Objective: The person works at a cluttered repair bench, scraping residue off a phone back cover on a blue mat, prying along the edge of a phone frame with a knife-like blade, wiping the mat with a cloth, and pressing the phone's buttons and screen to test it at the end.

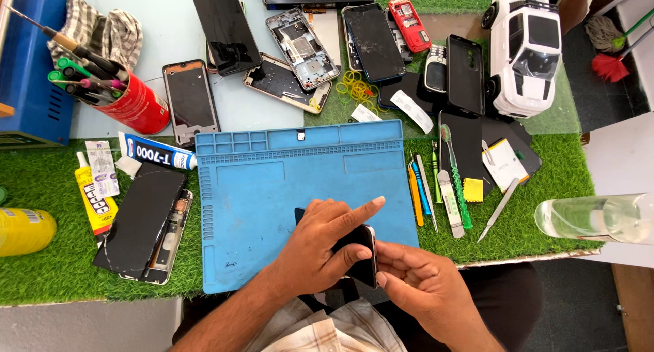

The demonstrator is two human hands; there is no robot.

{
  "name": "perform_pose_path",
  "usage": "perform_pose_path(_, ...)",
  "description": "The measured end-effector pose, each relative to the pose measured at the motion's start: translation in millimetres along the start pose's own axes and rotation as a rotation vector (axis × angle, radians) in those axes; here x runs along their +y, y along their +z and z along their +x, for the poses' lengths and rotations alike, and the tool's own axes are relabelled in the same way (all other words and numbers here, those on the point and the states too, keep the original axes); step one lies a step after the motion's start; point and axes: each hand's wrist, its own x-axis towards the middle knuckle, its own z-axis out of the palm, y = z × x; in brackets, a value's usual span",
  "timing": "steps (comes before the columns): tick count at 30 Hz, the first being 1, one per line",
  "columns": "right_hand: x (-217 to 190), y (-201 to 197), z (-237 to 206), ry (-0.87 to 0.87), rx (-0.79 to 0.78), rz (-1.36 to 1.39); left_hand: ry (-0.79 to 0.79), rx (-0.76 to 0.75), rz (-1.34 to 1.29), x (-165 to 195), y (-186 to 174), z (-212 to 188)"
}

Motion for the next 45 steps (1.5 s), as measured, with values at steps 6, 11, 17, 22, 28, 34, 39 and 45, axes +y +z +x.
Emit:
perform_pose_path(6,3,-3,-4,-0.014,-0.002,-0.042,0.009,0.007,0.017,-2,4,-1)
perform_pose_path(11,2,-6,-5,-0.013,0.017,-0.218,0.026,0.019,0.012,-3,5,-2)
perform_pose_path(17,3,-6,-3,-0.019,0.024,-0.134,0.009,0.014,0.005,-4,4,-2)
perform_pose_path(22,1,-6,-4,-0.036,0.03,-0.167,0.015,0.014,0.009,-4,4,-2)
perform_pose_path(28,-4,-4,-3,0.004,0.022,-0.15,0.0,0.0,0.003,-3,4,0)
perform_pose_path(34,-8,0,-2,0.012,0.008,-0.111,-0.01,0.001,0.014,-2,4,1)
perform_pose_path(39,-9,1,-2,-0.002,0.055,-0.131,-0.025,0.013,0.021,-1,7,3)
perform_pose_path(45,-12,1,1,-0.012,0.071,-0.155,-0.044,0.023,0.009,-2,10,5)
